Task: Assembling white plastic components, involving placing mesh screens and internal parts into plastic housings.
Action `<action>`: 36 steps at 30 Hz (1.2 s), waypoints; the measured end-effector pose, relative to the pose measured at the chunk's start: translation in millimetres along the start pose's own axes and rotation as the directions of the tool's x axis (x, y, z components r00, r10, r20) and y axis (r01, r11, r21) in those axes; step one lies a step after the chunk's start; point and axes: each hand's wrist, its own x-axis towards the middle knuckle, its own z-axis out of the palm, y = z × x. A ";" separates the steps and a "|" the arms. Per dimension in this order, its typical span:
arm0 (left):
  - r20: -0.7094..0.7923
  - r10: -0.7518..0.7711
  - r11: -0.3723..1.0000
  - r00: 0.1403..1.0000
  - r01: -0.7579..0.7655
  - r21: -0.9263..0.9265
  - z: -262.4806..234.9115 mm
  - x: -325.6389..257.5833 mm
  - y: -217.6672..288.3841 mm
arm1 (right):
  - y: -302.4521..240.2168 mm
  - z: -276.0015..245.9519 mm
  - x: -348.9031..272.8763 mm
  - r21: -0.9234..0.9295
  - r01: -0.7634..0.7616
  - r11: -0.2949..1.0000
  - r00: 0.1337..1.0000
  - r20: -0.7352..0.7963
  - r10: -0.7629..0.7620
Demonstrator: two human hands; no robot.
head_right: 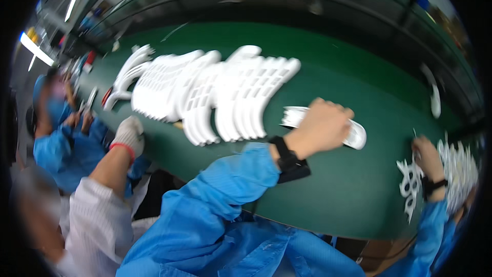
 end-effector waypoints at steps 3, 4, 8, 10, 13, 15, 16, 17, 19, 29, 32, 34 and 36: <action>-0.059 -0.013 1.000 0.998 0.014 0.016 -7.7 -12.1 -7.0 | 16.6 -6.5 13.5 0.051 0.147 0.988 0.987 -0.068 -0.144; -0.052 -0.017 1.000 0.999 0.018 0.003 -7.1 -13.3 -8.1 | 14.1 -4.9 17.6 0.053 0.199 0.979 0.926 -0.338 -0.170; -0.034 -0.011 1.000 0.999 0.011 -0.010 -7.9 -8.3 -4.6 | 61.5 -21.9 31.6 0.451 -0.002 0.892 0.873 -0.435 0.222; -0.064 0.021 1.000 0.998 -0.023 -0.020 -2.4 -2.9 -3.6 | 53.8 -14.7 29.7 0.690 0.012 0.724 0.840 -0.400 0.367; 0.046 0.012 0.986 0.999 -0.019 0.167 -14.6 1.2 0.5 | -101.3 -30.0 40.5 0.892 0.029 0.452 0.883 -0.235 0.407; 0.031 -0.049 0.996 0.998 0.046 0.082 -20.6 4.1 1.7 | -124.3 -28.0 53.5 0.891 0.019 0.454 0.977 -0.113 0.180; -0.010 -0.046 0.999 0.999 0.046 0.006 -22.6 3.5 -3.4 | -136.3 -25.6 66.3 0.905 0.066 0.419 0.994 -0.098 0.056; -0.031 -0.072 0.996 0.997 0.070 -0.056 -21.6 2.6 -6.9 | -144.9 -19.1 76.1 0.922 0.078 0.378 0.996 -0.090 0.014; -0.030 -0.059 0.985 0.998 0.054 -0.162 -24.6 5.7 -1.7 | -150.6 -14.7 85.2 0.932 0.089 0.352 0.995 -0.069 -0.071; 0.061 0.089 0.996 0.994 -0.087 -0.029 -23.1 -5.0 2.0 | -172.5 -2.8 88.2 0.875 0.148 0.461 0.981 -0.073 -0.178; 0.089 0.123 0.992 0.988 -0.119 -0.050 -24.7 -3.5 2.0 | -171.0 -4.4 80.4 0.728 0.305 0.614 0.952 -0.248 -0.179; 0.078 0.150 0.989 0.986 -0.149 -0.026 -21.5 -2.9 6.3 | -172.0 -5.5 77.0 0.626 0.367 0.688 0.923 -0.334 -0.188; 0.075 0.167 0.986 0.983 -0.167 -0.001 -20.5 -4.0 7.7 | -174.5 -3.3 80.4 0.576 0.391 0.718 0.912 -0.350 -0.215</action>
